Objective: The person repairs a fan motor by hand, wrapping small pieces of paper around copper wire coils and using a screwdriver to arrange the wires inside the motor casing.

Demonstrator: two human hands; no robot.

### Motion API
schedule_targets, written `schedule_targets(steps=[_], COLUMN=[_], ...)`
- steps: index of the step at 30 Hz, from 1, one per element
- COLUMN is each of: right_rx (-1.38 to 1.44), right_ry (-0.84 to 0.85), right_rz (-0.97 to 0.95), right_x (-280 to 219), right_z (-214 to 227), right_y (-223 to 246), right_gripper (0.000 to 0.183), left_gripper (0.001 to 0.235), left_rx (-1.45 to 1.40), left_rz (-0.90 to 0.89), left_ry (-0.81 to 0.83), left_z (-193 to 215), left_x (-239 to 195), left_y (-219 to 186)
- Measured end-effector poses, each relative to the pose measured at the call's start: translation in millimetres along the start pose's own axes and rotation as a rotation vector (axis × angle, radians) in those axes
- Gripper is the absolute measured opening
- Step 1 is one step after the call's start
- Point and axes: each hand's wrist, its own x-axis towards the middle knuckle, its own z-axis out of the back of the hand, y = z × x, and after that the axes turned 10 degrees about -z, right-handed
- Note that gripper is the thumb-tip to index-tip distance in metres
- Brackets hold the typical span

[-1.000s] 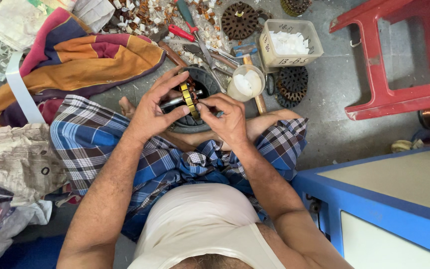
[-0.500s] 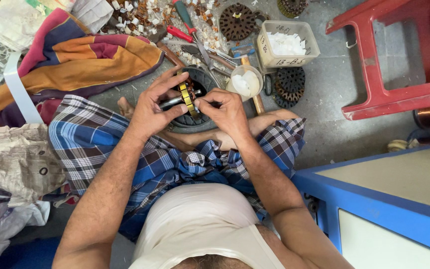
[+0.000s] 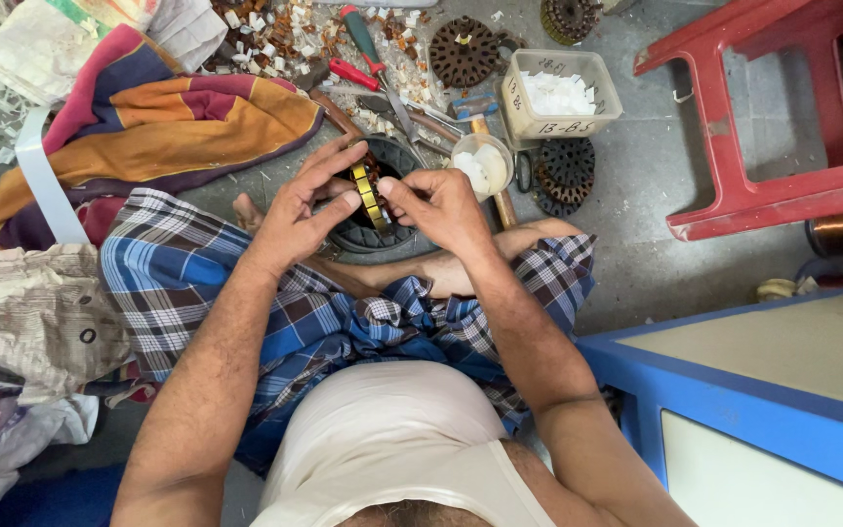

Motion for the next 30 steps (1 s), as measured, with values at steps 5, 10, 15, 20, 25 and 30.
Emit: schedule_targets(steps=[5, 10, 15, 20, 25, 30], right_rx=[-0.021, 0.023, 0.004, 0.05, -0.421, -0.909], right_ry=[-0.026, 0.002, 0.001, -0.134, -0.477, -0.211], right_rz=[-0.001, 0.046, 0.039, 0.034, 0.155, -0.076], right_x=[2.4, 1.5, 2.3, 8.7, 29.0, 81.2], right_z=[-3.7, -4.7, -2.9, 36.9, 92.1, 96.3], right_y=[1.2, 0.1, -5.0, -33.7, -64.5, -98.2], right_gripper=[0.031, 0.028, 0.028, 0.019, 0.022, 0.025], left_gripper=[0.055, 0.056, 0.056, 0.055, 0.043, 0.032], left_rx=[-0.017, 0.028, 0.006, -0.019, 0.049, -0.086], left_rz=[-0.002, 0.016, -0.006, -0.096, -0.101, -0.064], left_ry=[-0.013, -0.049, -0.04, -0.053, -0.248, -0.493], left_z=[-1.2, -6.2, -5.5, -4.2, -4.5, -3.3], left_x=[1.7, 3.9, 5.1, -5.3, -12.1, -9.3], left_y=[0.8, -5.6, -8.6, 3.5, 20.3, 19.7])
